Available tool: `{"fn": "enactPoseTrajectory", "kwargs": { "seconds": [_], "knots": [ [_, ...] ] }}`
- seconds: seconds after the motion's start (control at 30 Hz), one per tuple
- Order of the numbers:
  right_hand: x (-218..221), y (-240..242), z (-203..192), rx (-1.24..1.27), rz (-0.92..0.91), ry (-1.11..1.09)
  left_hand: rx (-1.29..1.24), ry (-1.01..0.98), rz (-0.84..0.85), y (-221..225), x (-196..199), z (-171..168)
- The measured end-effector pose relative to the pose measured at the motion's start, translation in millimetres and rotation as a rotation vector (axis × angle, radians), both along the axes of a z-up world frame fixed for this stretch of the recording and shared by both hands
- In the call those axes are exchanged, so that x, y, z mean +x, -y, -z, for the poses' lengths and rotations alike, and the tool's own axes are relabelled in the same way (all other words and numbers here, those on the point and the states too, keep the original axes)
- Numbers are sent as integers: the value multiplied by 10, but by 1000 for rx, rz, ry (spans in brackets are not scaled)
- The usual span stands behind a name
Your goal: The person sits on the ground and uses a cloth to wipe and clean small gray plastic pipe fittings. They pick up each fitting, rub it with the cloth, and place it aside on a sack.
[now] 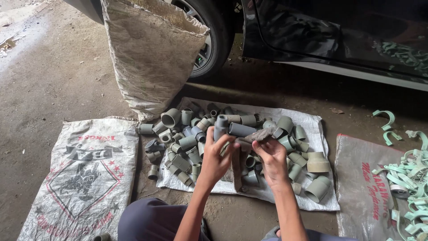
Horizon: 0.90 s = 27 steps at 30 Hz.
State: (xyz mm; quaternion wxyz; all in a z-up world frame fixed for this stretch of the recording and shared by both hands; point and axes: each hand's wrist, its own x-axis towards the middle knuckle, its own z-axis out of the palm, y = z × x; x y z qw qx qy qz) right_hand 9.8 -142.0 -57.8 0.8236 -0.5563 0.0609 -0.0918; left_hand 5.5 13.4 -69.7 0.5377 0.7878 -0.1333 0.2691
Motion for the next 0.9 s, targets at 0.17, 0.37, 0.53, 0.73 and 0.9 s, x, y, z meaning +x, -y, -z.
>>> {"fn": "enactPoseTrajectory", "kwargs": {
  "seconds": [0.17,0.37,0.53,0.73,0.9],
  "knots": [
    [134,83,193,-90,-24,76,-115,18,-28,13,279,-28],
    [229,250,305,225,-43,97,-307,4,-37,68,469,-231],
    [212,347,95,298,-77,140,-371,-8,17,12,550,-535],
    [138,313,-135,-285,-58,311,-45,24,347,-16,590,-765],
    [42,164,-137,-453,-13,515,87,-33,519,102,490,-718]
  ]
}}
